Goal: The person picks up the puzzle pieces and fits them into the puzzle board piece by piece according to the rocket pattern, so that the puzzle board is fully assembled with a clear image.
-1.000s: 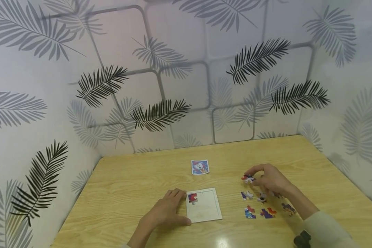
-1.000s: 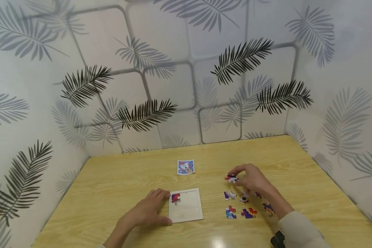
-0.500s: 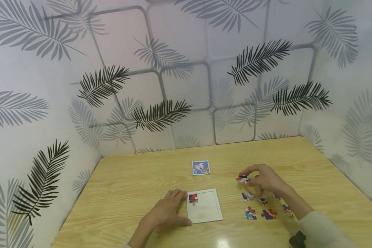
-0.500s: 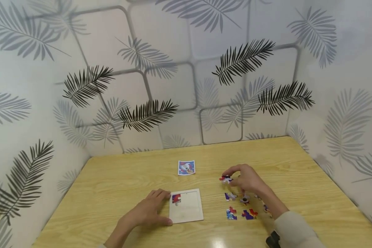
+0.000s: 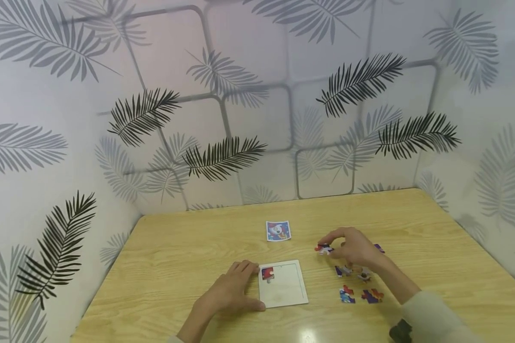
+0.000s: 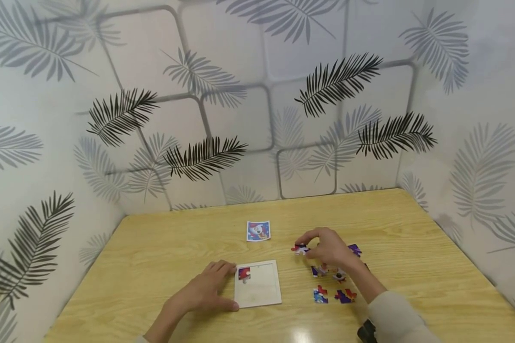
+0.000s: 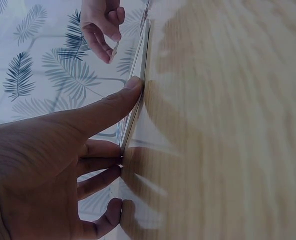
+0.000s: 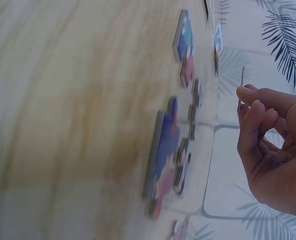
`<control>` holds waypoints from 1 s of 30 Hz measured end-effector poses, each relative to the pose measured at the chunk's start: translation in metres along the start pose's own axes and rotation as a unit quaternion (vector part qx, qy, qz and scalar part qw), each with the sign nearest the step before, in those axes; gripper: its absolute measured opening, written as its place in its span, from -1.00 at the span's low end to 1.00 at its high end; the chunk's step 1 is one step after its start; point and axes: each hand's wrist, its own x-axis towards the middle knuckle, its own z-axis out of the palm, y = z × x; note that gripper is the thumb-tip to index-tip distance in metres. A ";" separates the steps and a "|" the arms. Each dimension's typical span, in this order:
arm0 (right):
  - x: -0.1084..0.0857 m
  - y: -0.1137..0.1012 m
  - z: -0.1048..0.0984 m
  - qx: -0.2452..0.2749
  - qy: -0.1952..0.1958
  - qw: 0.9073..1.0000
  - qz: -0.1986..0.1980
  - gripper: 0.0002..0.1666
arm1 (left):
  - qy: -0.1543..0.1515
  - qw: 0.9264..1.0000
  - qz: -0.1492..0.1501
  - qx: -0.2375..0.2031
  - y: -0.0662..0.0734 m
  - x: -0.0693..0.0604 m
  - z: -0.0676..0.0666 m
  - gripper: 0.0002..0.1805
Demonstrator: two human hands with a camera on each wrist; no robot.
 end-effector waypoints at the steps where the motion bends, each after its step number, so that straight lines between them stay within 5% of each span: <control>1: 0.001 -0.001 0.002 0.000 -0.002 1.000 -0.004 -0.65 | 0.000 1.000 0.001 0.000 0.000 0.000 0.000 -0.01; 30: 0.015 -0.029 0.042 -0.003 -0.038 0.999 -0.023 -0.69 | -0.001 1.000 -0.002 0.000 0.000 0.002 0.000 -0.02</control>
